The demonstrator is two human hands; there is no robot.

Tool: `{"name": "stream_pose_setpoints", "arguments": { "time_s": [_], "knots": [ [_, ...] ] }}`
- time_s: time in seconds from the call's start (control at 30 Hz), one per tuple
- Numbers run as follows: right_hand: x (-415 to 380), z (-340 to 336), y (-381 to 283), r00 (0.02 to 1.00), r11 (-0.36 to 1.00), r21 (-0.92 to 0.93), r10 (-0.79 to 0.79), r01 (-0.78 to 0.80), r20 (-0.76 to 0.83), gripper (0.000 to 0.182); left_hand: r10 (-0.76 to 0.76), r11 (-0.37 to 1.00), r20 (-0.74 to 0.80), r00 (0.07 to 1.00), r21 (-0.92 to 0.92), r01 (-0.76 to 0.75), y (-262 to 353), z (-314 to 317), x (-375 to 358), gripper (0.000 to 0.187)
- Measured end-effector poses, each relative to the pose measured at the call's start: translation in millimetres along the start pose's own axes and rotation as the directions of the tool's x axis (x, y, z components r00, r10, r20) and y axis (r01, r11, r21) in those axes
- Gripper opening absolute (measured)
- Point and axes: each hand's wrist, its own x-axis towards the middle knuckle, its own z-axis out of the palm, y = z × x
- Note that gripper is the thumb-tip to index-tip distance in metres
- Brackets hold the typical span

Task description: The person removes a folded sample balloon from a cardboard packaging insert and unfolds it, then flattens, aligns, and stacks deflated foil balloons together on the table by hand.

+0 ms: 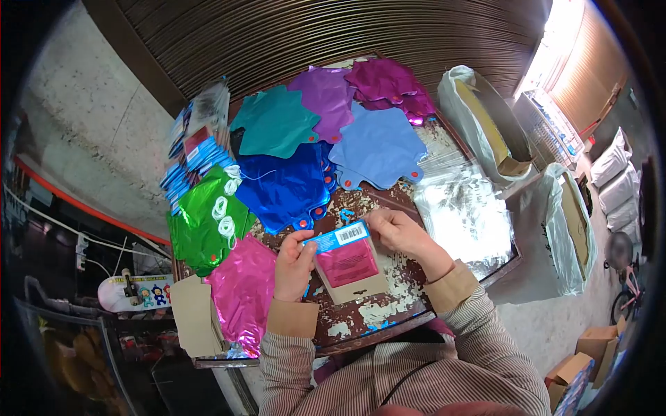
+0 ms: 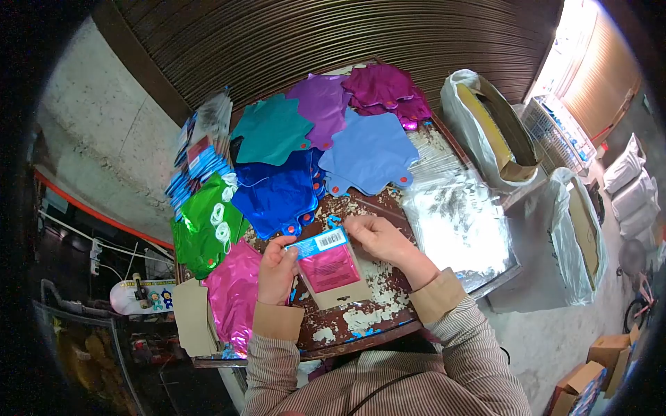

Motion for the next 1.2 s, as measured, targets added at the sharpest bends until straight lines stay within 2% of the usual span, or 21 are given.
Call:
{"name": "stream_pose_setpoints", "arguments": {
  "time_s": [0.07, 0.1, 0.27, 0.43, 0.57, 0.6, 0.77, 0.9, 0.93, 1.07, 1.1, 1.2],
  "knots": [
    [0.8, 2.7, 2.1, 0.991, 0.980, -0.151, -0.123, 0.131, 0.061, 0.018, 0.007, 0.999, 0.035, 0.999, 0.040, -0.008, 0.4, 1.4, 0.4, 0.024],
    [1.6, 1.5, 1.9, 0.990, 0.980, -0.152, -0.124, 0.132, 0.062, 0.018, 0.009, 0.999, 0.035, 0.999, 0.041, -0.010, 0.7, 3.2, 1.4, 0.024],
    [2.7, -5.0, 4.3, 0.995, 0.987, -0.158, 0.011, 0.005, 0.101, 0.016, -0.083, 0.993, -0.022, 0.996, -0.092, 0.080, -0.7, 10.0, 1.5, 0.023],
    [1.7, -4.2, 1.3, 0.996, 0.996, -0.066, 0.071, -0.067, 0.062, 0.016, -0.083, 0.972, 0.024, 0.996, -0.217, 0.086, 3.0, 13.7, 0.3, 0.024],
    [3.8, -5.5, 2.9, 0.988, 0.959, 0.260, 0.138, -0.117, -0.066, 0.018, -0.147, 0.930, 0.099, 0.984, -0.325, 0.172, 9.8, 15.2, 0.8, 0.026],
    [4.5, -7.2, 2.8, 0.989, 0.960, 0.257, 0.135, -0.113, -0.068, 0.018, -0.144, 0.930, 0.103, 0.984, -0.326, 0.171, 9.1, 16.3, 1.9, 0.026],
    [7.7, -9.7, 7.4, 0.987, 0.898, 0.439, 0.074, -0.006, -0.140, 0.020, -0.117, 0.954, 0.022, 0.993, -0.276, 0.119, -5.8, 9.5, 2.6, 0.027],
    [8.0, -9.2, 9.3, 0.994, 0.917, 0.397, 0.077, -0.039, -0.079, 0.020, 0.042, 0.993, 0.000, 0.999, 0.110, -0.041, -17.8, -3.6, 7.0, 0.031],
    [7.8, -8.8, 7.4, 0.994, 0.917, 0.397, 0.074, -0.037, -0.080, 0.020, 0.043, 0.993, 0.002, 0.999, 0.111, -0.043, -15.6, -3.9, 7.5, 0.031],
    [0.7, -4.2, -2.9, 0.995, 0.978, 0.185, 0.096, -0.097, 0.012, 0.019, 0.038, 0.997, -0.024, 0.999, 0.074, -0.036, -8.6, -3.0, 3.5, 0.030],
    [1.4, -3.4, -2.5, 0.995, 0.978, 0.185, 0.095, -0.096, 0.014, 0.019, 0.040, 0.996, -0.026, 0.999, 0.075, -0.038, -6.4, -2.5, 3.8, 0.030],
    [2.6, -0.8, 1.7, 0.994, 0.962, 0.251, 0.113, -0.111, 0.004, 0.018, -0.006, 0.974, -0.060, 0.998, -0.224, -0.008, -0.1, 2.1, 6.2, 0.029]
  ]
}}
